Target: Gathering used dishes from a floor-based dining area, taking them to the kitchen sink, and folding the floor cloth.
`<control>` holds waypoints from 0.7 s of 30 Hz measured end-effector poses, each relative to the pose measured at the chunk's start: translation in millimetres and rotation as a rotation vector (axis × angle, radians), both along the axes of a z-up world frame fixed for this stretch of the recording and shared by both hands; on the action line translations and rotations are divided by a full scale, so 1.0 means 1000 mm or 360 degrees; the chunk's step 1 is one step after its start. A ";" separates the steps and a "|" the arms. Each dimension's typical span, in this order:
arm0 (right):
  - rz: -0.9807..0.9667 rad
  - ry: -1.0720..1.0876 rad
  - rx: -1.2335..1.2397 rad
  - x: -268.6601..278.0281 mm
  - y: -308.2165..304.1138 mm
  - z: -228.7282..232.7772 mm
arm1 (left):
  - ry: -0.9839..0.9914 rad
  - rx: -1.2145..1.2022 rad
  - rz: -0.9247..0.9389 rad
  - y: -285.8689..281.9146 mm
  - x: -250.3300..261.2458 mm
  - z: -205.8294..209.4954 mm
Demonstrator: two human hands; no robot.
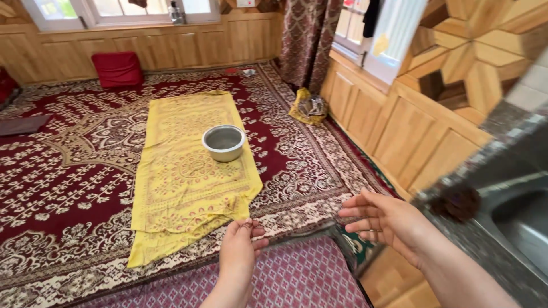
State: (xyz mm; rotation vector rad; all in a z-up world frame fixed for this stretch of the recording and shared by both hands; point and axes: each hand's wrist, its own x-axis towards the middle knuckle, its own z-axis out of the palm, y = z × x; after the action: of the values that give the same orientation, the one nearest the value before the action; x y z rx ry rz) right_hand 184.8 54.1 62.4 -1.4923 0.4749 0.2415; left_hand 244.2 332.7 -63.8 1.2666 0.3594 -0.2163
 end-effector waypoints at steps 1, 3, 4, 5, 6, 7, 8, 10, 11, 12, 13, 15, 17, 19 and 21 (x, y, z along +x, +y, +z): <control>-0.0032 0.0042 0.0002 0.020 -0.001 -0.002 | -0.0013 -0.0035 0.0016 0.000 0.018 -0.006; -0.0059 0.0072 0.0004 0.062 -0.009 -0.007 | -0.0039 -0.0068 0.0036 -0.002 0.061 -0.012; -0.0033 0.0055 0.0020 0.086 -0.017 -0.013 | -0.0009 -0.0058 0.0071 -0.006 0.085 -0.013; -0.0008 0.0038 0.0036 0.110 -0.025 -0.018 | 0.0021 -0.0048 0.0107 -0.009 0.109 -0.013; 0.0008 0.0019 0.0030 0.133 -0.032 -0.019 | 0.0002 -0.0055 0.0122 -0.012 0.135 -0.016; 0.0031 0.0026 0.0055 0.157 -0.039 -0.020 | 0.0036 -0.0082 0.0139 -0.014 0.161 -0.018; 0.0061 0.0055 0.0083 0.178 -0.045 -0.022 | 0.0091 -0.0105 0.0164 -0.015 0.181 -0.023; 0.0090 0.0078 0.0076 0.231 -0.053 -0.015 | 0.0090 -0.0101 0.0211 -0.017 0.223 -0.010; 0.0096 0.0100 0.0073 0.257 -0.054 -0.011 | 0.0089 -0.0094 0.0236 -0.015 0.245 -0.003; 0.0122 0.0124 0.0076 0.280 -0.054 -0.009 | 0.0113 -0.0090 0.0264 -0.013 0.251 0.005; 0.0163 0.0102 0.0021 0.303 -0.052 -0.008 | 0.0076 -0.0087 0.0301 -0.009 0.258 0.013; 0.0245 0.0039 -0.0040 0.364 -0.044 -0.002 | 0.0000 -0.0092 0.0377 0.003 0.291 0.026; 0.0289 0.0029 0.0006 0.419 -0.027 -0.008 | 0.0050 -0.0078 0.0433 0.023 0.321 0.022; 0.0295 0.0010 0.0020 0.483 -0.007 -0.004 | 0.0039 -0.0088 0.0473 0.046 0.371 0.019; 0.0267 0.0043 0.0033 0.526 0.015 -0.011 | 0.0081 -0.0096 0.0480 0.066 0.408 0.012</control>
State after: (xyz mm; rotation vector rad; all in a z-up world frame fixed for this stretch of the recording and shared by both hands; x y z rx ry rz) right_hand 711.2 69.6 51.4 -1.5116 0.3681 0.3976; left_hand 652.1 398.6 -52.2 1.1333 0.5779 -0.0023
